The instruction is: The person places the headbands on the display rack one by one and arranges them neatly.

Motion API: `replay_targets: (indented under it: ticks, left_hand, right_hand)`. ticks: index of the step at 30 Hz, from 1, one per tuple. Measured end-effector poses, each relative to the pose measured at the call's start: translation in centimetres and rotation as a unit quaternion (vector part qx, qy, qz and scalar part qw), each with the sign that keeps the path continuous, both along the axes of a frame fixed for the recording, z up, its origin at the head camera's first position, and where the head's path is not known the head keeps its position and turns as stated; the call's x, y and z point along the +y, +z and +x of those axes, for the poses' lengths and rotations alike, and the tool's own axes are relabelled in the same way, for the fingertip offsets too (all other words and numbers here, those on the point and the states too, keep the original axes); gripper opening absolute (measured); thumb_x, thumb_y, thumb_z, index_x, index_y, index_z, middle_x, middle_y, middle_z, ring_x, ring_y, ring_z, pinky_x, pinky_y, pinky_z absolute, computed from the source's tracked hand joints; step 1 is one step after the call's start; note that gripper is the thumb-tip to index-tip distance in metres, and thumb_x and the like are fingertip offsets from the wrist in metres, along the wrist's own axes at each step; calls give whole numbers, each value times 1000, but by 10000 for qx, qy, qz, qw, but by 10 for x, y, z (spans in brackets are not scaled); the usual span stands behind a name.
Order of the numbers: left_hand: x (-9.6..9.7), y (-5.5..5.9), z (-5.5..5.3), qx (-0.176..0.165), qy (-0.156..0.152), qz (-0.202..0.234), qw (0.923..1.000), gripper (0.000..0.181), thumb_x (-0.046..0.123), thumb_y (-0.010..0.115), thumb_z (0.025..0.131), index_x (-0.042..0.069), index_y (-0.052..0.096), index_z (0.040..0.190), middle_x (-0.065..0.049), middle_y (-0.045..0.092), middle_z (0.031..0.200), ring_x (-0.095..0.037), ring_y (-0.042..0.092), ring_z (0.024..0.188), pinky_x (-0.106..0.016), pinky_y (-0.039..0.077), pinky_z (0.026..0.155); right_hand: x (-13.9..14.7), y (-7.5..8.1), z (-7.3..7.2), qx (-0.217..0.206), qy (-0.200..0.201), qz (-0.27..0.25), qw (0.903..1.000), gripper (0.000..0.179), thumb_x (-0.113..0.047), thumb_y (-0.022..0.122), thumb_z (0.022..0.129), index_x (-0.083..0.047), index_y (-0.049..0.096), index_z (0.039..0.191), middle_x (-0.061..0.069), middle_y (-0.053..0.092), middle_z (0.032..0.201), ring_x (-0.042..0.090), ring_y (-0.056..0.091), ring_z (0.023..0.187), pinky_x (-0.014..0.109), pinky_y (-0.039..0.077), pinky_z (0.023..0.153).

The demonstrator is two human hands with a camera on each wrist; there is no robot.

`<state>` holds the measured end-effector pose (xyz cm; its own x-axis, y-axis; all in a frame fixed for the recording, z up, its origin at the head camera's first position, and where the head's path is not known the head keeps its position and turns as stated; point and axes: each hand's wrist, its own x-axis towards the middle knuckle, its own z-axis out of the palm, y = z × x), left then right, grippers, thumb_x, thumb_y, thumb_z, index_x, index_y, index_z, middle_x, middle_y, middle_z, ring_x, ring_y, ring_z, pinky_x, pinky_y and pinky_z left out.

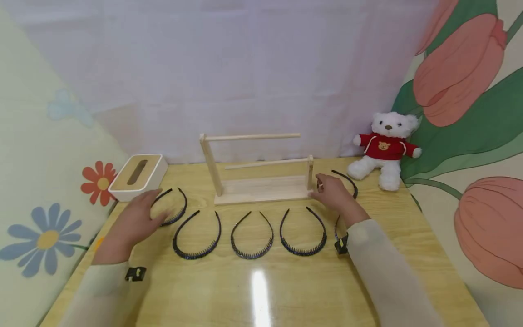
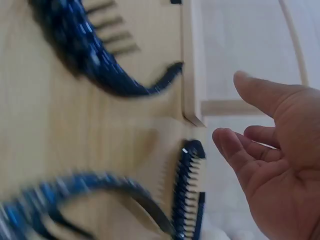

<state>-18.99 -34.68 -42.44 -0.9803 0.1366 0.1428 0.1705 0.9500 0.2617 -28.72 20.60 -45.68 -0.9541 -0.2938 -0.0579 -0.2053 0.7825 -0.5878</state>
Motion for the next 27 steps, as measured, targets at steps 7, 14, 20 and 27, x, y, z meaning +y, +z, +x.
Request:
replay_targets:
  ticks: [7,14,20,27]
  left_hand:
    - [-10,-8,-1,-281,-103,-188,9994,65,16,76,101,-9,49,155,-39,49,155,-61,48,141,-75,43,115]
    - [-16,-22,-5,-730,-126,-256,9969,59,10,77,100,-9,53,151,-38,52,153,-61,48,141,-74,43,116]
    - [-21,-33,-4,-767,-193,-357,9962,55,7,79,97,-12,59,144,-37,58,147,-59,54,135,-73,44,116]
    - [-24,-36,-4,-666,-176,-456,9966,42,0,71,100,-10,64,140,-33,65,140,-55,60,130,-71,47,114]
  right_hand:
    - [-14,-13,-4,128,14,102,9999,50,-24,71,107,14,58,137,20,68,107,32,65,95,47,56,86]
    - [-19,-16,-2,-2,-205,392,9990,42,-27,72,107,8,63,129,20,69,102,33,66,91,47,55,78]
    - [-25,-18,-1,-143,-342,451,9983,49,-26,70,108,9,60,141,30,70,130,45,69,121,59,58,100]
    - [-28,-17,-1,12,-414,439,9982,35,-24,71,106,4,69,127,25,74,120,40,71,110,55,60,92]
